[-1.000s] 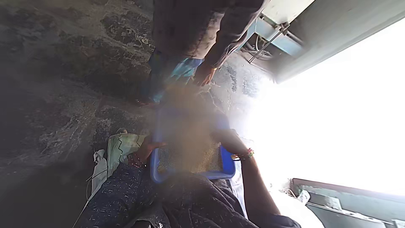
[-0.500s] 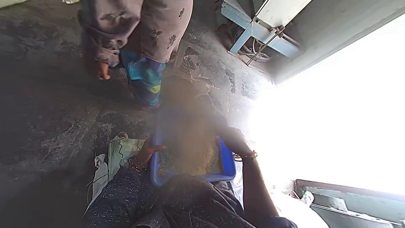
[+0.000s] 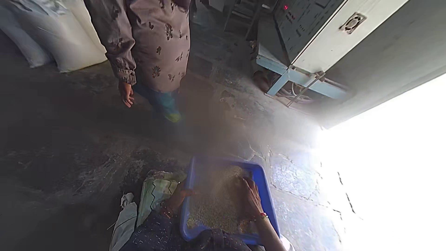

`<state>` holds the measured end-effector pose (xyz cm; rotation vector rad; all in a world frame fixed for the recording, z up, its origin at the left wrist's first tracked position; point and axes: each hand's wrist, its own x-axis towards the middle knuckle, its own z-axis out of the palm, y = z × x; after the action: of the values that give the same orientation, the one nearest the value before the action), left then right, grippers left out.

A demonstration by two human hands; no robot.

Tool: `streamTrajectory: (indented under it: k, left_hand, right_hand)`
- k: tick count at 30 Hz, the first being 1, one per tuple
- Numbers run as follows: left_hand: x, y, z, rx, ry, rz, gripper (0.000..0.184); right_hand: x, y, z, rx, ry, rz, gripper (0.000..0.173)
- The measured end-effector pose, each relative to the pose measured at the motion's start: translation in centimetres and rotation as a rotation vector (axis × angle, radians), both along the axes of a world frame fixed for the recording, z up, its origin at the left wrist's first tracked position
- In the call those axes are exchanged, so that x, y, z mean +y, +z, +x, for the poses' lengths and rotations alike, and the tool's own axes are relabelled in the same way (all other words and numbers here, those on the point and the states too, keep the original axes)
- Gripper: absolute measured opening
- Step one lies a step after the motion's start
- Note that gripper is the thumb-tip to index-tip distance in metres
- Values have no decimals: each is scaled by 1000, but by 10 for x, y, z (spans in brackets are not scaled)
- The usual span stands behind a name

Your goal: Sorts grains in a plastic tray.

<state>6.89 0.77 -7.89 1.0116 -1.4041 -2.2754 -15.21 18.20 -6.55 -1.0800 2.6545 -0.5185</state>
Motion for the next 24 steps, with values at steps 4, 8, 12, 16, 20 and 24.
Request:
streamTrajectory:
  k: [4, 8, 12, 16, 20, 24]
  left_hand:
    - [-3, -4, -6, -30, -3, 27, 54]
    - [-3, -4, -6, -46, 0, 67, 59]
    - [-2, -6, -7, -56, -9, 64, 63]
    - [-3, -9, -9, -64, -5, 56, 59]
    - [-4, -15, -13, -48, -11, 34, 50]
    - [-6, -19, -15, -62, -34, -1, 47]
  right_hand:
    - [-2, -7, 3, 15, -11, -12, 43]
    - [0, -15, 9, 67, 17, -4, 44]
    - [0, -11, 14, 74, 56, 17, 45]
    - [-1, -8, 16, 83, 85, -21, 46]
    - [-1, -6, 15, 49, 118, -6, 46]
    - [-1, -9, 15, 47, 171, -2, 48]
